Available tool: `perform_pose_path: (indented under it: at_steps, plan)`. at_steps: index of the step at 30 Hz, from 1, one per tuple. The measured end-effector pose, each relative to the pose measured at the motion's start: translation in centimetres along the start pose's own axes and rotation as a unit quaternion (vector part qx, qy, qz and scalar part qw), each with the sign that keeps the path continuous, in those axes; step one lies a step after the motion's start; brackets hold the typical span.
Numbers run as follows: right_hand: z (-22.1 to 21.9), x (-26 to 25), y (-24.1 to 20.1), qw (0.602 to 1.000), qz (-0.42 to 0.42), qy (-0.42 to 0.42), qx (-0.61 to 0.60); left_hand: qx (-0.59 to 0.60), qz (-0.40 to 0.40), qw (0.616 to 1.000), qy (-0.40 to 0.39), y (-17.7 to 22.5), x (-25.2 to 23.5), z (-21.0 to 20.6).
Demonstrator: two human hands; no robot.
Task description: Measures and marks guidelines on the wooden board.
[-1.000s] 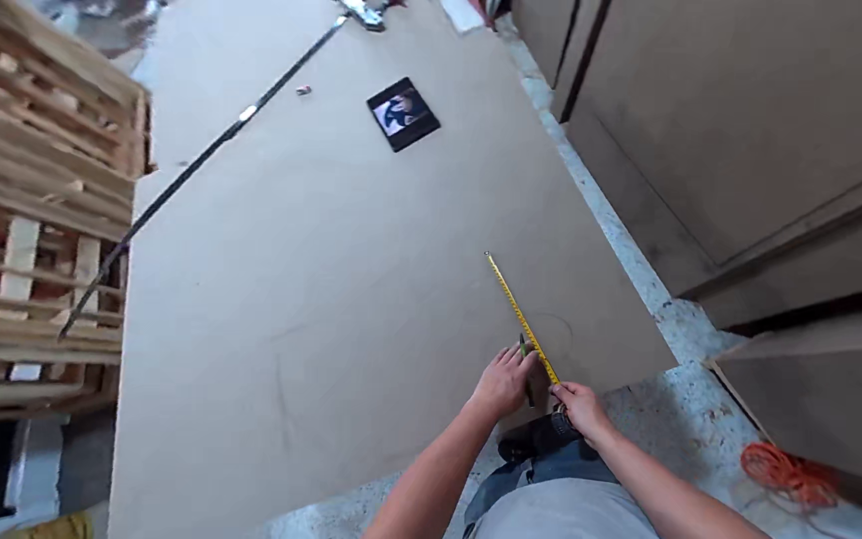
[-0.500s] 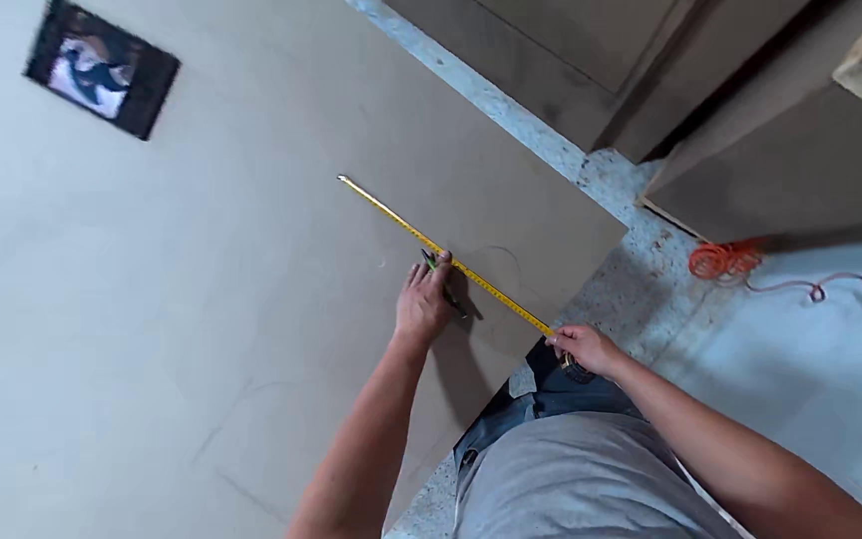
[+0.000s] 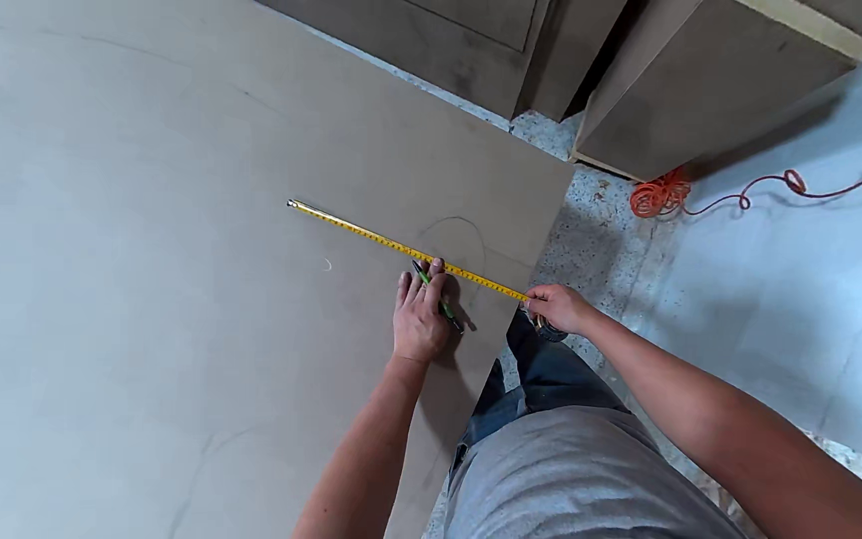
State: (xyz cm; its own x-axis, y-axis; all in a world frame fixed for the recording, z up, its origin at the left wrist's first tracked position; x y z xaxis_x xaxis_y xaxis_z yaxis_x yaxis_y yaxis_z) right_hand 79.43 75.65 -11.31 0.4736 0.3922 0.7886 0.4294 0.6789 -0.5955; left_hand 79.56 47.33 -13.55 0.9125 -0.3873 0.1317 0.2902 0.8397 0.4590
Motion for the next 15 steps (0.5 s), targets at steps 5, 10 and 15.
perform_pose_path:
  at_steps: [5, 10, 15]
  plan:
    - [-0.06, -0.02, -0.12, 1.0, 0.005, 0.007, 0.009, -0.01, -0.006, 1.0, -0.004, 0.12, -0.13, -0.4]
    - [0.02, -0.15, -0.22, 1.0, 0.004, 0.007, 0.017, -0.016, 0.045, 0.999, 0.003, 0.34, -0.4, -0.7]
    - [0.2, -0.18, 0.0, 1.0, 0.022, -0.003, 0.02, -0.018, 0.087, 0.996, 0.019, 0.66, -0.79, -0.57]
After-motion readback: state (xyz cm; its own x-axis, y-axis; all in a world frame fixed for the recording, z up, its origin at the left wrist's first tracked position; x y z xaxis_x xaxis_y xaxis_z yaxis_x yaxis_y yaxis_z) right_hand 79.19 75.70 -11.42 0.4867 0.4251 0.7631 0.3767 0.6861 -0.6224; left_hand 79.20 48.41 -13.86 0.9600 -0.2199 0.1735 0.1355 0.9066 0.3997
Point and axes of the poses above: each hand's wrist, its own x-axis away from the middle knuckle, its own z-axis out of the back of the hand, y = z × x, the point moved 3 cm from there along -x, towards the middle knuckle, and after that the axes turned 14 degrees about -y, right-handed, at the moved point
